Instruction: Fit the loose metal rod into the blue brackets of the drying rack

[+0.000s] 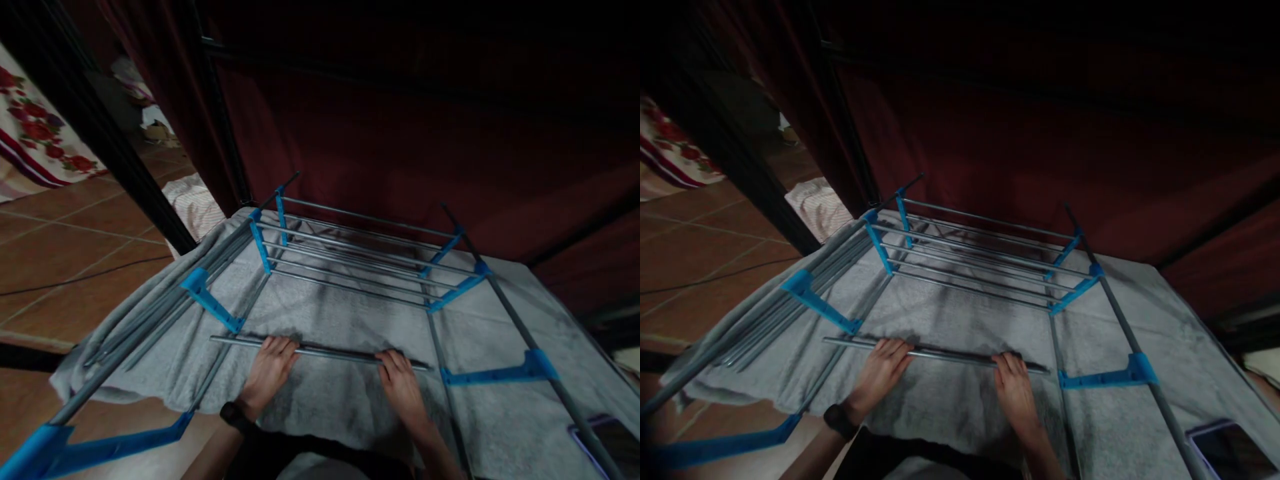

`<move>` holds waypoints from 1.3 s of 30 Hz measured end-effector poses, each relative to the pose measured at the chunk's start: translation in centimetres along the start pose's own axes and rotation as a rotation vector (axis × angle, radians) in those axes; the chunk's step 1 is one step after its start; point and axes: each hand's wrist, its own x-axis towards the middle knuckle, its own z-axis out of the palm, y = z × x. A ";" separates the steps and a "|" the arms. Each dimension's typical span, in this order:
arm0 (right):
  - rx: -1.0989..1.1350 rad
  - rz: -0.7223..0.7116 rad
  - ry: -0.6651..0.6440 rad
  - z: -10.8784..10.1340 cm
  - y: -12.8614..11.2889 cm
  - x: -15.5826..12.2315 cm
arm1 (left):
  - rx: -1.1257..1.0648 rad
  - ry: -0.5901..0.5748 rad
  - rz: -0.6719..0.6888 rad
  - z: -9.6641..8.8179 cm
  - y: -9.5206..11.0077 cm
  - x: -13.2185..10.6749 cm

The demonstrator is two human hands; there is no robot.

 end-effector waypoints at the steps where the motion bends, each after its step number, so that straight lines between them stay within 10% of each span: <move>1: -0.004 0.004 -0.008 -0.1 0.1 0.3 | 0.015 0.024 0.005 0.1 -0.7 0.0; 7: -0.034 0.086 -0.005 -0.6 0.6 0.8 | 0.037 0.125 0.026 1.4 -3.3 -0.5; 39: 0.016 0.263 0.001 -2.5 2.1 -1.5 | -0.026 0.162 0.290 2.9 0.2 2.5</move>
